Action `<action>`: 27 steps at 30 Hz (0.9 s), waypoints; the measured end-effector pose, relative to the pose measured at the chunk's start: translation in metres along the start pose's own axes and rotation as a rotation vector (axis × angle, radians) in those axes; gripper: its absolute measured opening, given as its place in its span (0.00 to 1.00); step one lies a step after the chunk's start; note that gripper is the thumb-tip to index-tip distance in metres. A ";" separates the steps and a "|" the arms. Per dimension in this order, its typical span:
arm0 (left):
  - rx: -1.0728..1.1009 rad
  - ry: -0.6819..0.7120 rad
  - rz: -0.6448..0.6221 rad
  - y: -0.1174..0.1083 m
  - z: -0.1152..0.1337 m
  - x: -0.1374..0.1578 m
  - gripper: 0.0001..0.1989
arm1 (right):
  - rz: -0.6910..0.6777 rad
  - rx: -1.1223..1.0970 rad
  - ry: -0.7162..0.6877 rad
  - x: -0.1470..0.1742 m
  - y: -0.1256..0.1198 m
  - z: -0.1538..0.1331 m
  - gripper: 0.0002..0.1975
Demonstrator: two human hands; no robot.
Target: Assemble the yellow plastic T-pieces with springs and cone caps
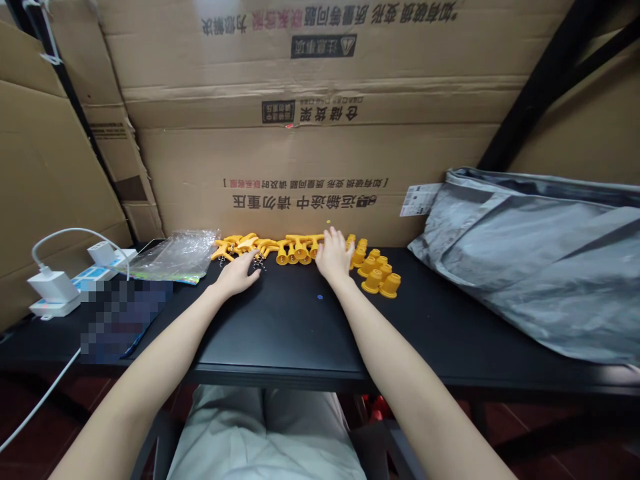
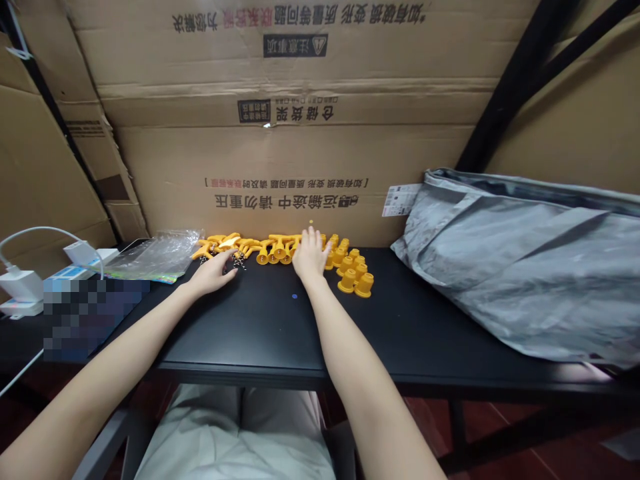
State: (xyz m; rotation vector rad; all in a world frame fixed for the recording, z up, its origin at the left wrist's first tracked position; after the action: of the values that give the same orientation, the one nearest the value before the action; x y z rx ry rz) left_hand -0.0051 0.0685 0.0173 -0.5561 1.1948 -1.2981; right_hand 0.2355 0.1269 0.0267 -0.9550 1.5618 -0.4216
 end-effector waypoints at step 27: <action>-0.083 -0.058 0.116 -0.004 -0.026 -0.010 0.19 | -0.600 -0.191 -0.049 0.022 0.022 -0.036 0.11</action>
State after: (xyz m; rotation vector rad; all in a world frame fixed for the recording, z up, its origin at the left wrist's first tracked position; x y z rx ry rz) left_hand -0.0283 0.0842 0.0149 -0.5724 1.2188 -1.1311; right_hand 0.1950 0.1144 0.0046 -1.5764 1.2646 -0.6652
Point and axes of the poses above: each hand's wrist, its own x-axis away from the middle knuckle, its own y-axis out of the palm, z = x × y, the point moved 8 cm from there along -x, towards the middle knuckle, and after that the axes turned 5 degrees about -y, right-handed, at the moved point
